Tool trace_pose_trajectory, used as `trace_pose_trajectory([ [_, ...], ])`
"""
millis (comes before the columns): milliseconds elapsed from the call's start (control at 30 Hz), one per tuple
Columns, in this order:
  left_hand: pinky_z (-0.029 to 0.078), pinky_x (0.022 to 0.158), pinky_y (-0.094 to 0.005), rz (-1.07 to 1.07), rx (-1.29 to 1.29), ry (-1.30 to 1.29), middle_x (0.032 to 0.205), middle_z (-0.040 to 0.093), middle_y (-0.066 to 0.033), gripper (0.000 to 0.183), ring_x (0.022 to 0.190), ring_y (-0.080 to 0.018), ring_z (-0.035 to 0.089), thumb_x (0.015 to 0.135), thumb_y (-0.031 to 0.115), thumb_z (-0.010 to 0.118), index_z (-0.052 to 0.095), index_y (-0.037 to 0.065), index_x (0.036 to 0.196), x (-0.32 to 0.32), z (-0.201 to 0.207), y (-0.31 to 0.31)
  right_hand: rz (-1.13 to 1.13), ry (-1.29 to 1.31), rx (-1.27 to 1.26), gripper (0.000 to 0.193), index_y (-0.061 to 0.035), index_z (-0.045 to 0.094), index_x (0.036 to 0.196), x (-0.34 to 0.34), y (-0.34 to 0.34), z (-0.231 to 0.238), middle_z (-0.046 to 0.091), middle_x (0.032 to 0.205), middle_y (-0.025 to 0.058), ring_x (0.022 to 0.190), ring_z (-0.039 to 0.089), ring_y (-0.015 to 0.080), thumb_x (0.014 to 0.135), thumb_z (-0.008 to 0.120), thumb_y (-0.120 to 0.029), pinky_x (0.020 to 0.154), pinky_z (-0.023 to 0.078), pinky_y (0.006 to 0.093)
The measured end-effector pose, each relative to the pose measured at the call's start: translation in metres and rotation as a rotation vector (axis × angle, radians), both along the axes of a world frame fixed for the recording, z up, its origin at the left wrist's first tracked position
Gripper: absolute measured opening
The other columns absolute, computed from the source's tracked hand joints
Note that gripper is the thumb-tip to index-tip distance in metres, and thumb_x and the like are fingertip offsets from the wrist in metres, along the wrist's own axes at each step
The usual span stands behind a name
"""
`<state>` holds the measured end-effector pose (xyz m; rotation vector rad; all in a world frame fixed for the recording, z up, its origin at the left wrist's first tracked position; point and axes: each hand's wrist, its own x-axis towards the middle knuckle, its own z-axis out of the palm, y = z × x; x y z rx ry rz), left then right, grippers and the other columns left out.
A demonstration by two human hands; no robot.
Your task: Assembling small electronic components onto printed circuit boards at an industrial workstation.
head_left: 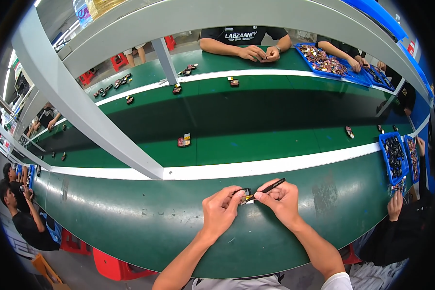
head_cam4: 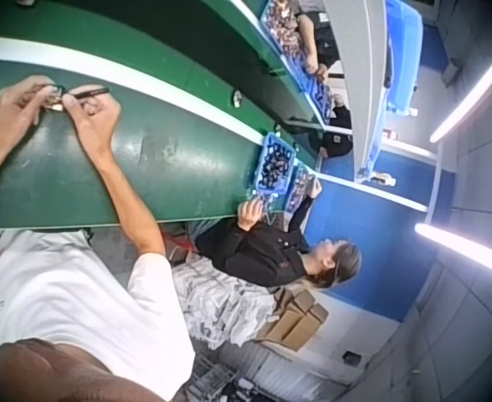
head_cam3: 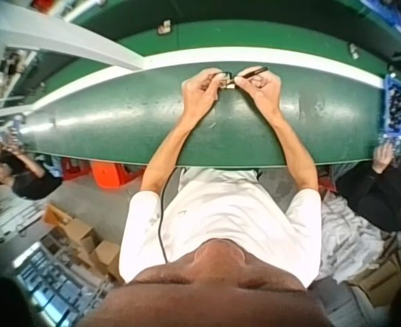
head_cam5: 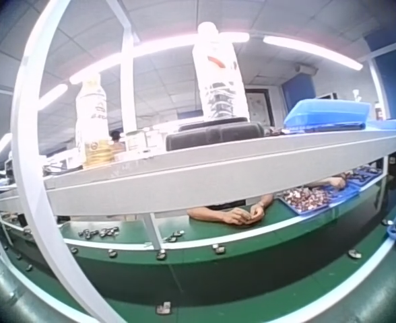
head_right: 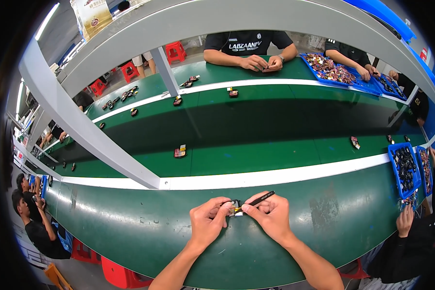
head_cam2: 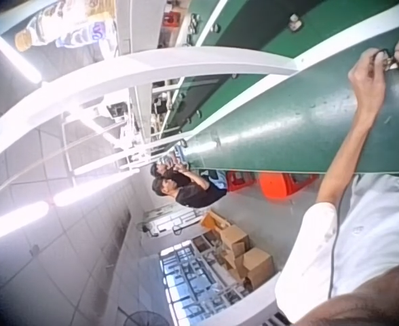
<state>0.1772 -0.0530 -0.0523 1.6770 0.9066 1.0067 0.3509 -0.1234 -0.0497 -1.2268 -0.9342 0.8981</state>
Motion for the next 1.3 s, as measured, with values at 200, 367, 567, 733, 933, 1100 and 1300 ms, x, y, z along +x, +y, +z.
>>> trace_pose_trajectory([
  [200, 0.047, 0.046, -0.0225, 0.002, 0.039, 0.013, 0.076, 0.073, -0.0089, 0.013, 0.053, -0.0088, 0.061, 0.095, 0.002, 0.069, 0.072, -0.005, 0.106, -0.001, 0.0, 0.0, 0.033, 0.098, -0.044, 0.007, 0.0047, 0.07, 0.094, 0.001, 0.0, 0.002, 0.069, 0.079, 0.0017, 0.06, 0.048, -0.0028, 0.088, 0.074, 0.007, 0.05, 0.033, 0.0156],
  [367, 0.047, 0.046, -0.0224, 0.006, 0.042, -0.006, 0.078, 0.074, -0.0101, 0.014, 0.053, -0.0089, 0.061, 0.095, 0.002, 0.069, 0.072, -0.005, 0.106, -0.001, -0.003, 0.001, 0.033, 0.074, -0.048, 0.007, 0.0046, 0.07, 0.094, 0.002, 0.001, 0.004, 0.069, 0.08, 0.0016, 0.06, 0.048, -0.0028, 0.088, 0.074, 0.008, 0.049, 0.032, 0.0157],
  [567, 0.046, 0.044, -0.0229, -0.004, -0.134, -0.039, 0.077, 0.073, -0.009, 0.017, 0.052, -0.0093, 0.062, 0.096, 0.006, 0.069, 0.073, -0.005, 0.108, 0.0, 0.005, -0.001, 0.017, 0.078, -0.036, 0.008, 0.0039, 0.07, 0.093, 0.001, 0.0, 0.005, 0.069, 0.079, 0.0014, 0.059, 0.046, -0.0031, 0.088, 0.074, 0.007, 0.048, 0.031, 0.0161],
  [733, 0.046, 0.042, -0.023, -0.056, -0.444, -0.118, 0.081, 0.074, -0.0108, 0.022, 0.053, -0.0123, 0.066, 0.099, 0.012, 0.067, 0.073, -0.005, 0.111, -0.002, 0.003, 0.002, 0.01, 0.025, -0.004, 0.008, 0.0031, 0.07, 0.092, 0.002, -0.003, 0.003, 0.069, 0.077, 0.0018, 0.057, 0.045, -0.0023, 0.087, 0.075, 0.006, 0.049, 0.031, 0.0167],
  [933, 0.049, 0.042, -0.0246, -0.119, -0.555, -0.199, 0.086, 0.073, -0.0133, 0.027, 0.055, -0.0158, 0.067, 0.101, 0.015, 0.065, 0.069, -0.009, 0.114, -0.002, -0.001, 0.005, -0.051, -0.144, 0.072, 0.008, 0.0023, 0.072, 0.087, -0.002, -0.005, 0.005, 0.07, 0.074, 0.0016, 0.052, 0.042, -0.0014, 0.084, 0.079, 0.004, 0.046, 0.03, 0.0189],
  [1100, 0.051, 0.043, -0.0257, -0.156, -0.601, -0.272, 0.09, 0.072, -0.015, 0.028, 0.057, -0.0178, 0.068, 0.102, 0.015, 0.064, 0.067, -0.01, 0.116, -0.005, -0.003, 0.008, -0.116, -0.32, 0.18, 0.008, 0.0005, 0.075, 0.079, -0.006, -0.004, -0.001, 0.074, 0.075, 0.0034, 0.047, 0.038, 0.0003, 0.079, 0.082, 0.004, 0.044, 0.028, 0.0218],
  [1300, 0.052, 0.044, -0.0259, -0.176, -0.607, -0.3, 0.089, 0.071, -0.0146, 0.026, 0.057, -0.0176, 0.068, 0.103, 0.014, 0.063, 0.068, -0.009, 0.115, -0.006, -0.002, 0.009, -0.122, -0.352, 0.172, 0.006, 0.0006, 0.077, 0.08, -0.008, -0.004, 0.001, 0.077, 0.082, 0.0048, 0.046, 0.038, 0.0018, 0.078, 0.082, 0.003, 0.044, 0.029, 0.0222],
])
